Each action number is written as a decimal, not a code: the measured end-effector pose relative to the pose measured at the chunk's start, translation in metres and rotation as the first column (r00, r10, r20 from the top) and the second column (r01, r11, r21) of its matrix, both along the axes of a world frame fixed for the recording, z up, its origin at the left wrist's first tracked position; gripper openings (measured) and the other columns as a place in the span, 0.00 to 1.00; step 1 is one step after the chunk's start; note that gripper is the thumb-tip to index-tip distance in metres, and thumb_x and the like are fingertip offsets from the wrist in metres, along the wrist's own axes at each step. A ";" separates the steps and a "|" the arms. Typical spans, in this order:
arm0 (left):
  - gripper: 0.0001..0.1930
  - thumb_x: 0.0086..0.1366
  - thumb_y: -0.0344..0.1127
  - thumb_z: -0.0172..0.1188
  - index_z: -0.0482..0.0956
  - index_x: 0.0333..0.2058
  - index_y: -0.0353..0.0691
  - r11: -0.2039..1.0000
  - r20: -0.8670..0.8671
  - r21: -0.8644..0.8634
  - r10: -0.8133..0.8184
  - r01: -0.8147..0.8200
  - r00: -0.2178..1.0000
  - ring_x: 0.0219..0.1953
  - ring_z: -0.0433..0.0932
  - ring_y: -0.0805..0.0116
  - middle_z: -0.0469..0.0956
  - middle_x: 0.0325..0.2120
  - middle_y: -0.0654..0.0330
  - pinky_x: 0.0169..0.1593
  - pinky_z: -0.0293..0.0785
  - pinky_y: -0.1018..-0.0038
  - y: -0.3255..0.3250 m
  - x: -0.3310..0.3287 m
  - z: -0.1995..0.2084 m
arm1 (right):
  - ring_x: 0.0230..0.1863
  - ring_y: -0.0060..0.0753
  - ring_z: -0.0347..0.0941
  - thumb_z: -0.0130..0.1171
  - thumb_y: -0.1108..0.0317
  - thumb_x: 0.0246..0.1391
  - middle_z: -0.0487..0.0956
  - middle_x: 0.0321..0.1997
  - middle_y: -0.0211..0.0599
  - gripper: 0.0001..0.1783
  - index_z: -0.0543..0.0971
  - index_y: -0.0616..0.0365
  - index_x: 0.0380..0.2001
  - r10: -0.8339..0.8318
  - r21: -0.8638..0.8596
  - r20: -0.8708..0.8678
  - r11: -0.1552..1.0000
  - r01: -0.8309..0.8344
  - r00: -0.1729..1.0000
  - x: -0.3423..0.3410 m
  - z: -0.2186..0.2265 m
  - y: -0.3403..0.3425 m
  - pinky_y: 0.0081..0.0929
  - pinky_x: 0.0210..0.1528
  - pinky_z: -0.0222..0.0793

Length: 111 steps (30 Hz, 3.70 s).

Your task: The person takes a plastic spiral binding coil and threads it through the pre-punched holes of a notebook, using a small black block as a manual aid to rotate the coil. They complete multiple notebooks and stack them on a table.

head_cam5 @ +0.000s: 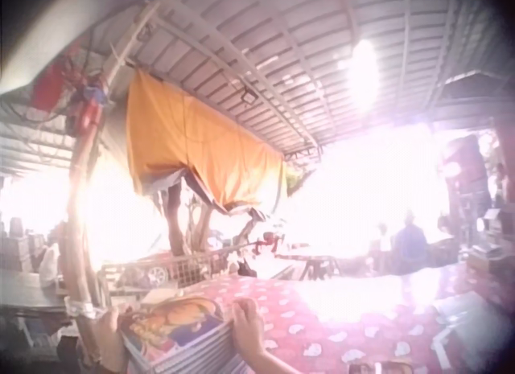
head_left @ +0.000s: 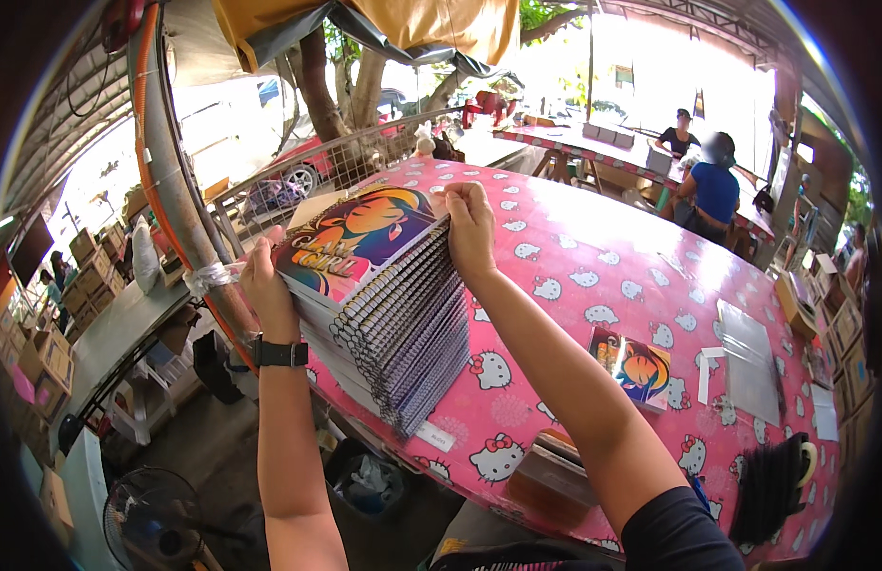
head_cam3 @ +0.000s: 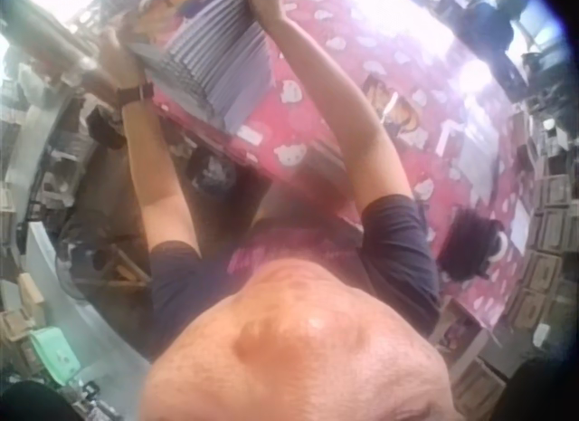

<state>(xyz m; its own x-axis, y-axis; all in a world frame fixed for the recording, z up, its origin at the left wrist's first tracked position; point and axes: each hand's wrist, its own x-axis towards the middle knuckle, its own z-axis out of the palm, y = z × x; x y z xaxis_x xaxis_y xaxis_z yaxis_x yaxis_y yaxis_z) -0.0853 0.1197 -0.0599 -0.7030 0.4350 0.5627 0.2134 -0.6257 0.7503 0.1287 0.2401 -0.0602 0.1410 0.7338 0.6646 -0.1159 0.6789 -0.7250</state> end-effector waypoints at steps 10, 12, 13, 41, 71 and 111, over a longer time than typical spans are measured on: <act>0.21 0.67 0.36 0.47 0.69 0.54 0.29 0.881 -0.469 0.103 0.453 -0.462 0.759 0.55 0.69 0.63 0.68 0.55 0.50 0.57 0.63 0.71 -0.034 -0.031 -0.019 | 0.50 0.36 0.71 0.48 0.50 0.62 0.76 0.51 0.40 0.25 0.69 0.56 0.54 0.137 0.073 0.518 0.977 -0.203 0.844 0.101 -0.015 0.000 0.32 0.51 0.65; 0.20 0.67 0.34 0.47 0.67 0.54 0.28 0.836 -0.570 0.169 0.515 -0.522 0.640 0.54 0.69 0.63 0.68 0.52 0.52 0.57 0.65 0.69 -0.073 -0.024 -0.042 | 0.36 0.27 0.73 0.52 0.56 0.60 0.80 0.36 0.40 0.17 0.77 0.58 0.42 0.140 -0.078 0.663 0.990 -0.118 0.735 0.185 -0.044 0.005 0.28 0.42 0.68; 0.19 0.68 0.33 0.46 0.67 0.53 0.26 0.929 -0.367 0.123 0.370 -0.350 0.853 0.51 0.71 0.63 0.70 0.49 0.53 0.56 0.67 0.68 -0.092 0.008 -0.044 | 0.32 0.28 0.73 0.54 0.58 0.57 0.79 0.30 0.42 0.15 0.78 0.61 0.37 0.072 -0.136 0.777 0.989 0.055 0.625 0.242 -0.065 0.008 0.30 0.38 0.68; 0.18 0.53 0.36 0.61 0.73 0.43 0.37 0.778 -0.225 -0.112 -0.625 0.618 0.747 0.40 0.71 0.71 0.70 0.45 0.56 0.45 0.67 0.73 -0.140 0.221 -0.116 | 0.44 0.40 0.76 0.75 0.48 0.31 0.81 0.37 0.41 0.28 0.79 0.58 0.30 -0.034 -0.299 0.937 0.440 0.847 0.348 0.468 -0.202 -0.034 0.34 0.46 0.70; 0.17 0.54 0.20 0.64 0.69 0.41 0.35 0.479 -0.104 -0.040 -0.875 0.877 0.474 0.37 0.77 0.75 0.77 0.34 0.60 0.41 0.75 0.78 -0.099 0.269 -0.097 | 0.43 0.32 0.73 0.75 0.71 0.33 0.75 0.36 0.34 0.26 0.75 0.61 0.38 -0.222 -0.071 0.254 0.966 0.247 0.941 0.315 -0.067 -0.282 0.27 0.49 0.68; 0.35 0.66 0.56 0.47 0.57 0.62 0.34 0.971 -0.637 -0.232 -0.200 0.062 0.744 0.66 0.54 0.57 0.60 0.62 0.52 0.66 0.38 0.52 -0.125 0.294 -0.143 | 0.28 0.25 0.68 0.44 0.62 0.64 0.72 0.29 0.35 0.17 0.72 0.58 0.50 -0.528 -0.235 0.784 0.234 0.943 0.326 0.496 -0.133 -0.329 0.24 0.33 0.67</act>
